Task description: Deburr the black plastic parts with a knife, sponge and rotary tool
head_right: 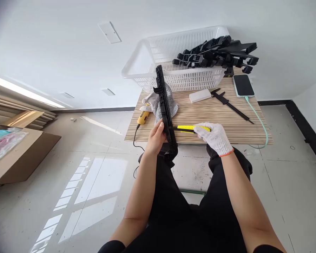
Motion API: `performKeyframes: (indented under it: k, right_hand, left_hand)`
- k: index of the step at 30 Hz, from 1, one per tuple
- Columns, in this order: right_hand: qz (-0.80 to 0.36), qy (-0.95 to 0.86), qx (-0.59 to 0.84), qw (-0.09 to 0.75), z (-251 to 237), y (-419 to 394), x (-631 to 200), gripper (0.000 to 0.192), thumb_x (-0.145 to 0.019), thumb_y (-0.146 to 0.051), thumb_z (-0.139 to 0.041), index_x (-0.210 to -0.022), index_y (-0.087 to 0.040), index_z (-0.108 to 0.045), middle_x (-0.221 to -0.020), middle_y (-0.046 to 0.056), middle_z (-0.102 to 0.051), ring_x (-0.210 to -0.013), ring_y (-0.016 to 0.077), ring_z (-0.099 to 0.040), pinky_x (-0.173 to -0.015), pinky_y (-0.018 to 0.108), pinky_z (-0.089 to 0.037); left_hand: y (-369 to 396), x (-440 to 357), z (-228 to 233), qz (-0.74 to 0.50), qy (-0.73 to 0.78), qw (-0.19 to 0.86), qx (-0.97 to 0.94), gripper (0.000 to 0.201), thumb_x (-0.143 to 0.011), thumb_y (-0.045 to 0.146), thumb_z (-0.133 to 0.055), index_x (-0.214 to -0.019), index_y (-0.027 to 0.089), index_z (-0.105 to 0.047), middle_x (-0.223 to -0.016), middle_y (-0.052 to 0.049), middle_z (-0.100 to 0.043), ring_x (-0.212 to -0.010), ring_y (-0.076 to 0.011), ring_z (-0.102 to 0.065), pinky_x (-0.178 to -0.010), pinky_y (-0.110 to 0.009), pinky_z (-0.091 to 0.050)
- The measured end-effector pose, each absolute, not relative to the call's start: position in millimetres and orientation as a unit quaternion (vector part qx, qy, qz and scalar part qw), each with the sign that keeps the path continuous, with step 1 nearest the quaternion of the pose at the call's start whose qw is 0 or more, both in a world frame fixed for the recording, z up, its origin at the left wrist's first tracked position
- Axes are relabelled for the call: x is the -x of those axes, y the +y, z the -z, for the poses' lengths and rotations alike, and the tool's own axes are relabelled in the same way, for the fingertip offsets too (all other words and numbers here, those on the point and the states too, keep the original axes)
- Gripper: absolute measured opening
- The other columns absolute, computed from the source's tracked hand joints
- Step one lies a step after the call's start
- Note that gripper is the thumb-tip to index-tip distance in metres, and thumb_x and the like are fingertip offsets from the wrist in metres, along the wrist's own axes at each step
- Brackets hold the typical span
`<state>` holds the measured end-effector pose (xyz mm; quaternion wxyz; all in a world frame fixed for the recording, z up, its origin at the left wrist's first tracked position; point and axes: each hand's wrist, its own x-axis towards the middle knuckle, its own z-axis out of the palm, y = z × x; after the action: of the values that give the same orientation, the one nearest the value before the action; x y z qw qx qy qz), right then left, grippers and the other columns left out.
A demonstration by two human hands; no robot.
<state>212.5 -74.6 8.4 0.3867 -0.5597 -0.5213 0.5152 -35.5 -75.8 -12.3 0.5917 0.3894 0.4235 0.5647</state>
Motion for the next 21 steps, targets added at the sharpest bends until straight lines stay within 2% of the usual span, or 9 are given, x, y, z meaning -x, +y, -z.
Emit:
performKeyframes:
  k: [1,4,8,11,14,16,18,21]
  right_hand:
    - [-0.517,-0.507,0.563,0.398,-7.2,-74.4,-212.8,0.046,-0.076,-0.056,-0.080,-0.100,-0.016,-0.080,-0.064,0.004,-0.065,-0.052,0.0115,-0.053,-0.044,0.024,-0.039]
    - [-0.542,-0.522,0.552,0.360,-4.2,-73.3,-213.7,0.044,-0.073,-0.055,-0.083,-0.095,-0.017,-0.080,-0.067,0.004,-0.066,-0.055,0.0120,-0.055,-0.045,0.024,-0.042]
    - [-0.533,-0.482,0.562,0.410,-5.8,-74.4,-213.7,0.046,-0.074,-0.056,-0.082,-0.099,-0.017,-0.080,-0.063,0.003,-0.064,-0.053,0.0117,-0.053,-0.043,0.024,-0.040]
    - [-0.548,-0.504,0.555,0.370,-8.7,-76.5,-213.8,0.044,-0.070,-0.053,-0.086,-0.094,-0.016,-0.080,-0.065,0.004,-0.065,-0.054,0.0122,-0.055,-0.044,0.024,-0.041]
    - [-0.535,-0.486,0.559,0.407,-9.0,-77.6,-215.3,0.046,-0.073,-0.055,-0.083,-0.098,-0.017,-0.080,-0.065,0.003,-0.065,-0.054,0.0125,-0.055,-0.044,0.024,-0.041]
    - [-0.531,-0.506,0.553,0.394,-8.3,-77.7,-217.1,0.045,-0.073,-0.055,-0.083,-0.098,-0.017,-0.081,-0.065,0.003,-0.065,-0.054,0.0124,-0.055,-0.045,0.024,-0.042]
    - [-0.535,-0.548,0.543,0.345,-8.3,-77.7,-218.7,0.043,-0.073,-0.053,-0.084,-0.097,-0.017,-0.081,-0.066,0.003,-0.066,-0.055,0.0121,-0.055,-0.046,0.024,-0.042]
    - [-0.535,-0.526,0.548,0.369,-10.3,-77.9,-219.0,0.045,-0.076,-0.055,-0.080,-0.101,-0.017,-0.081,-0.065,0.003,-0.064,-0.055,0.0119,-0.053,-0.045,0.024,-0.039]
  left_hand:
    - [-75.7,35.6,12.5,-0.565,0.423,0.590,-0.393,0.044,-0.094,0.050,-0.065,-0.132,0.029,-0.068,-0.124,-0.004,-0.072,-0.119,-0.0241,-0.065,-0.098,-0.037,-0.057]
    - [-75.8,35.9,12.4,-0.553,0.422,0.591,-0.408,0.045,-0.094,0.051,-0.064,-0.133,0.029,-0.068,-0.122,-0.005,-0.073,-0.118,-0.0245,-0.066,-0.098,-0.037,-0.057]
    - [-75.7,36.4,14.1,-0.553,0.424,0.586,-0.412,0.046,-0.095,0.051,-0.062,-0.133,0.027,-0.068,-0.122,-0.006,-0.073,-0.118,-0.0243,-0.066,-0.097,-0.037,-0.057]
    - [-75.2,36.3,16.8,-0.557,0.429,0.585,-0.404,0.045,-0.094,0.051,-0.063,-0.131,0.025,-0.069,-0.118,-0.007,-0.075,-0.115,-0.0238,-0.068,-0.097,-0.037,-0.057]
    - [-75.3,35.5,17.8,-0.567,0.435,0.579,-0.391,0.042,-0.094,0.050,-0.063,-0.126,0.024,-0.072,-0.113,-0.007,-0.076,-0.113,-0.0230,-0.069,-0.098,-0.037,-0.057]
    - [-75.6,34.8,17.1,-0.569,0.447,0.576,-0.380,0.042,-0.094,0.050,-0.062,-0.125,0.024,-0.072,-0.111,-0.007,-0.077,-0.112,-0.0234,-0.070,-0.098,-0.037,-0.057]
    - [-75.9,34.1,16.2,-0.568,0.453,0.575,-0.376,0.042,-0.094,0.050,-0.062,-0.125,0.023,-0.073,-0.112,-0.007,-0.077,-0.115,-0.0242,-0.069,-0.099,-0.038,-0.056]
    - [-76.0,33.5,15.8,-0.573,0.443,0.568,-0.391,0.040,-0.095,0.048,-0.062,-0.124,0.024,-0.073,-0.123,-0.006,-0.074,-0.128,-0.0243,-0.062,-0.107,-0.037,-0.051]
